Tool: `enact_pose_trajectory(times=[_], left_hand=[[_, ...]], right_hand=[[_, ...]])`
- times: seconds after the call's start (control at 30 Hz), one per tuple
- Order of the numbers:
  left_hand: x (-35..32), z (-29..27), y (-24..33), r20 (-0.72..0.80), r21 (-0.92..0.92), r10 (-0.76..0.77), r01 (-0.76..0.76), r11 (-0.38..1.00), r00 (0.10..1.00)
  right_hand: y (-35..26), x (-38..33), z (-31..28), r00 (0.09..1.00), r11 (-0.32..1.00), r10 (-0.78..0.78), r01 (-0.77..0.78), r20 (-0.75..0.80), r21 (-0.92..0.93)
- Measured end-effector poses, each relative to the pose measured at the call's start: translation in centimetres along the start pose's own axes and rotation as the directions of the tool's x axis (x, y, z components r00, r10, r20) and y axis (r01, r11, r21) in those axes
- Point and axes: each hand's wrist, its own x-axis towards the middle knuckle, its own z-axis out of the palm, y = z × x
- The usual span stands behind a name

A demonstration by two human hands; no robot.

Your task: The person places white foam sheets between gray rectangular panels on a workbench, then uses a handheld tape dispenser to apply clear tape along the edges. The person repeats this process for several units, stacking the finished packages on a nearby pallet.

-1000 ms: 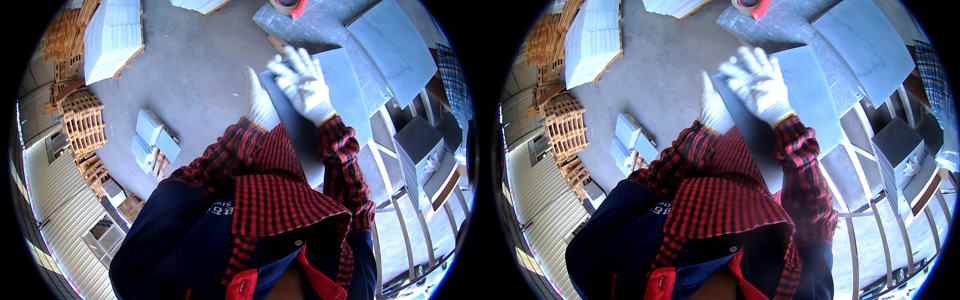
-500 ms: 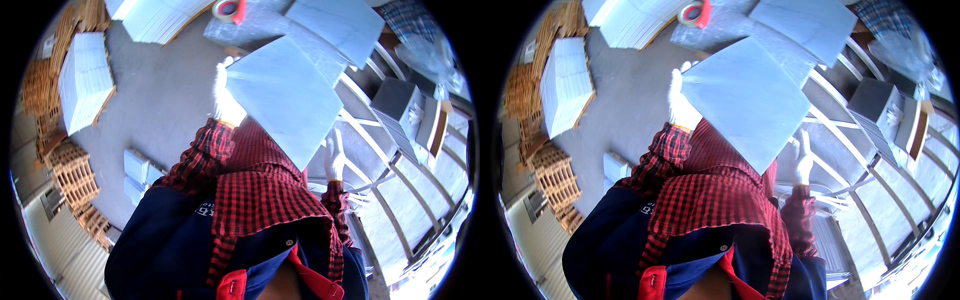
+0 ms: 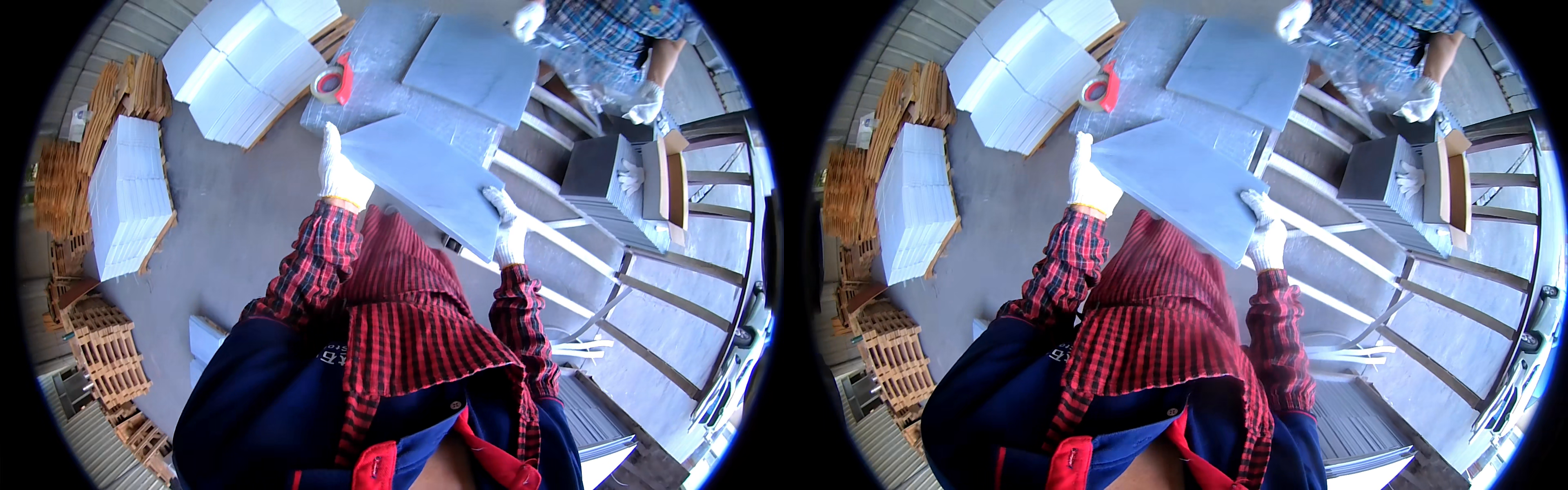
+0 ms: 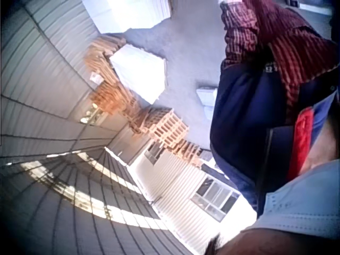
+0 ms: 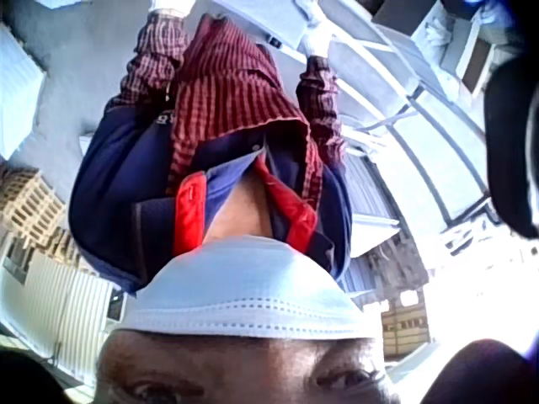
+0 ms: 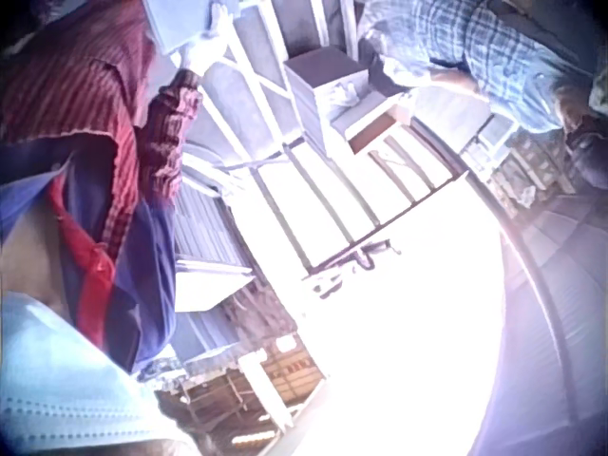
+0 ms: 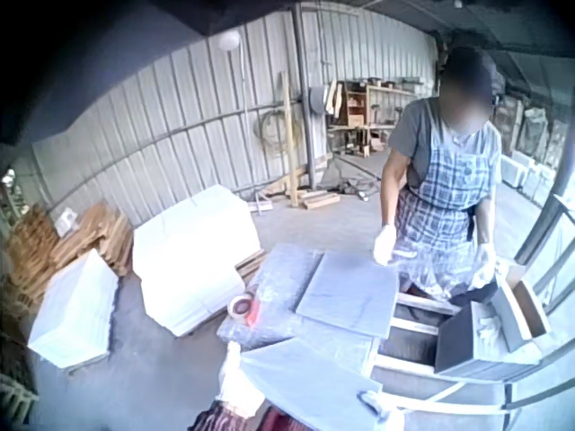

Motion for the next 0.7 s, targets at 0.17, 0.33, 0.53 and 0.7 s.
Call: enact_pose_trajectory(times=[0.17, 0.33, 0.53, 0.7], left_hand=[[2.0, 4.1, -1.2, -0.052, 0.126, 0.297, -0.288, 0.949, 0.954], [7.7, 3.6, 0.5, 0.233, 0.213, 0.283, -0.333, 0.919, 0.930], [17.4, 2.4, -0.3, 0.165, 0.321, 0.153, -0.199, 0.926, 0.974], [21.4, 2.3, -1.9, 0.261, 0.859, 0.122, -0.288, 0.423, 0.958]], right_hand=[[-1.9, 2.8, -2.2, 0.951, 0.786, 0.250, -0.308, 0.180, 0.535], [-4.1, 5.0, -4.6, 0.977, 0.964, 0.078, -0.023, 0.200, -0.264], [1.5, 6.5, -5.2, 0.991, 0.877, 0.102, -0.133, -0.092, -0.461], [-2.0, 7.4, -2.0, 0.900, 0.945, 0.128, -0.238, -0.416, -0.224]])
